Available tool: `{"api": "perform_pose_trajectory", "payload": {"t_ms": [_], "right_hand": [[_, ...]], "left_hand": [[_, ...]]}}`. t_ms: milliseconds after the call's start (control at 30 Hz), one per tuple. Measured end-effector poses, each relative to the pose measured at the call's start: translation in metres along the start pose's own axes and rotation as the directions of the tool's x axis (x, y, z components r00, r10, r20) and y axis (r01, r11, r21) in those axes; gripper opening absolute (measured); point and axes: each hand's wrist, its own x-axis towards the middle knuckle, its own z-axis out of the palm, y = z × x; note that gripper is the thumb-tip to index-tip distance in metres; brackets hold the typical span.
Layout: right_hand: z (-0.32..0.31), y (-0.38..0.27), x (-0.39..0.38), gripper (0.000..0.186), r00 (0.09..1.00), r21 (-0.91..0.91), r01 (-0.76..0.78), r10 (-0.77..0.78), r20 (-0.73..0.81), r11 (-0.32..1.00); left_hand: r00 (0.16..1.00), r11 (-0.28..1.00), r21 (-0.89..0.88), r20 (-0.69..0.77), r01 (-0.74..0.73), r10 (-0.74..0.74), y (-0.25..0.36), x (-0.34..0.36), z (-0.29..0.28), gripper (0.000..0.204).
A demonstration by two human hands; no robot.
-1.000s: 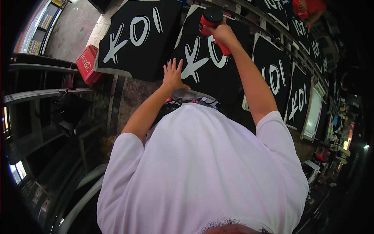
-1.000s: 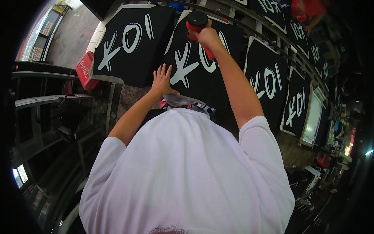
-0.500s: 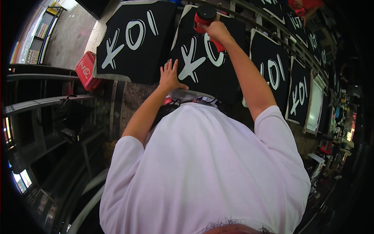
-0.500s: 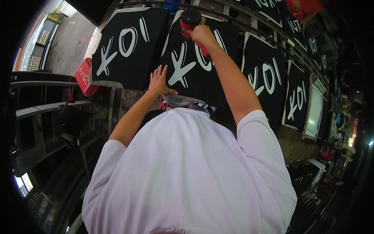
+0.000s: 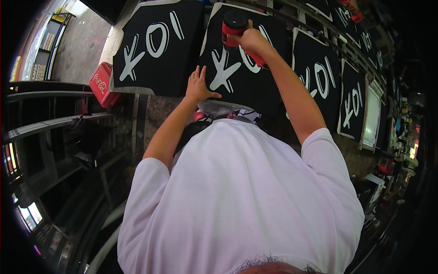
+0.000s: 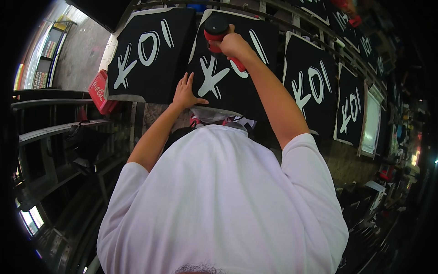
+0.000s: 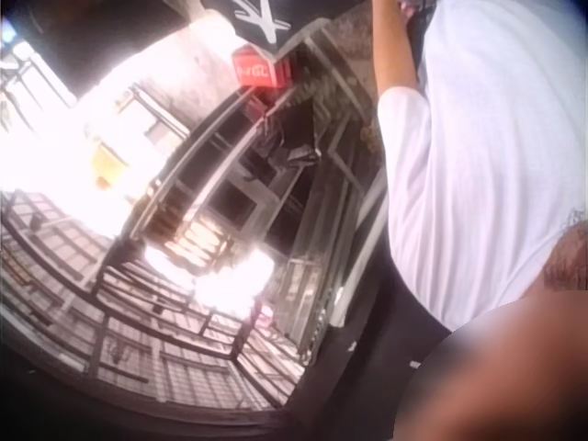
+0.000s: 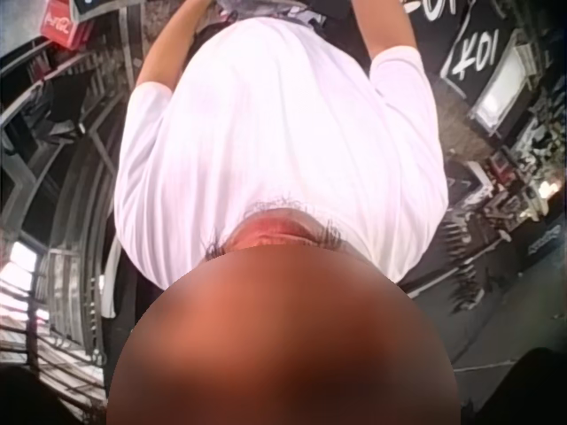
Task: The person positions white shirts on a screen printing press, applies yellow and black ink using a squeegee, and dries the finished design with a heat gun.
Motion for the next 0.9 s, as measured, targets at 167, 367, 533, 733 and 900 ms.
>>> {"api": "perform_pose_trajectory", "payload": {"t_ms": [167,367,533,733,900], "right_hand": [[0.002,0.002,-0.017,0.08,0.999,-0.016,-0.001,0.001,0.049,1.0],[0.007,0.001,-0.041,0.084,0.996,0.07,-0.055,0.05,0.067,0.996],[0.015,-0.001,-0.046,0.087,0.999,0.034,-0.027,0.026,0.036,0.999],[0.029,-0.013,-0.025,0.086,0.998,0.092,0.019,-0.014,-0.06,0.996],[0.019,-0.004,-0.024,0.086,0.978,-0.091,0.034,-0.052,-0.204,0.995]], "left_hand": [[0.997,0.987,-0.146,-0.024,0.065,-0.069,0.005,0.004,-0.006,0.14],[0.997,0.991,-0.13,-0.064,0.041,-0.05,-0.004,0.005,-0.002,0.138],[0.996,0.995,-0.094,-0.09,-0.018,0.01,-0.002,0.005,-0.003,0.136],[0.997,0.995,-0.077,-0.048,-0.059,0.055,0.006,0.006,-0.006,0.133],[0.992,0.987,-0.093,0.008,-0.128,0.13,0.007,0.002,-0.01,0.129]]}}
